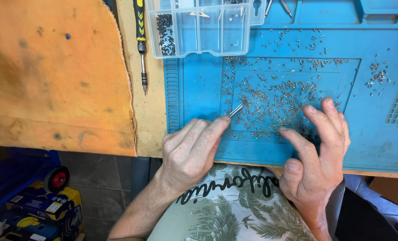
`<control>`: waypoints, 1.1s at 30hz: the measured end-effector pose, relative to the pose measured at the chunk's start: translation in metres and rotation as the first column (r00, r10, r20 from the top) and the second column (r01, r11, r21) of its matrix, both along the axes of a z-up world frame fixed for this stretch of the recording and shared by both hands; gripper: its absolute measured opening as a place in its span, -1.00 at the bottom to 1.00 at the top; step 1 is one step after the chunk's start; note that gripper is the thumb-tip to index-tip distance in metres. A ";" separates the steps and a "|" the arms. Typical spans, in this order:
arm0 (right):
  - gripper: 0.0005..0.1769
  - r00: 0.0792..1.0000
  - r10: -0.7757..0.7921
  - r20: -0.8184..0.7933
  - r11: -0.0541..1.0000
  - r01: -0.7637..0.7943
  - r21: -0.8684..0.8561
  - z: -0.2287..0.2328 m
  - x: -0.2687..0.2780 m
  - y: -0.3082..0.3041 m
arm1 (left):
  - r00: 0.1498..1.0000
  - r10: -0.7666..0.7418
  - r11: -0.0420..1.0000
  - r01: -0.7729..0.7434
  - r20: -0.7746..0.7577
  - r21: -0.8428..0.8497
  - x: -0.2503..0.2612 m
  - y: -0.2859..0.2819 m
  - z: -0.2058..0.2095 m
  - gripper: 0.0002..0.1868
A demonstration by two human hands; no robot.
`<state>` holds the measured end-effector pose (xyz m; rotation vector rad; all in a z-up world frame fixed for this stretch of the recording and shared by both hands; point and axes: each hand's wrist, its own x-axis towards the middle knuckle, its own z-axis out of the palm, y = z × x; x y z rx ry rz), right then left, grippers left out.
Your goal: The person uses tweezers to pick up and move small screws scattered on a blue work mat. They repeatedly pick up individual screws and place them into a clear plastic compartment box on the table.
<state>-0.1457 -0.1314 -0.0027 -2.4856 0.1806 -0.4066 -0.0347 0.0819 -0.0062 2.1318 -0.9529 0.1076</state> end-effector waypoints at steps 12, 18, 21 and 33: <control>-0.14 0.954 -0.233 0.187 0.970 0.242 -0.028 0.006 -0.031 -0.069 | 0.974 -0.223 0.964 0.225 0.029 -0.144 0.024 -0.090 0.028 -0.86; -0.19 0.915 -0.280 0.291 0.960 0.274 0.062 -0.004 -0.032 -0.092 | 0.939 -0.289 0.956 0.293 0.187 0.004 0.044 -0.185 0.016 -0.81; -0.20 0.903 -0.283 0.323 0.959 0.272 0.080 -0.008 -0.035 -0.096 | 0.934 -0.297 0.955 0.288 0.198 0.075 0.054 -0.212 0.002 -0.79; -0.22 0.918 -0.265 0.295 0.964 0.247 0.096 -0.007 -0.037 -0.098 | 0.999 0.038 0.997 -0.040 -0.032 -0.063 0.012 -0.086 0.037 -0.76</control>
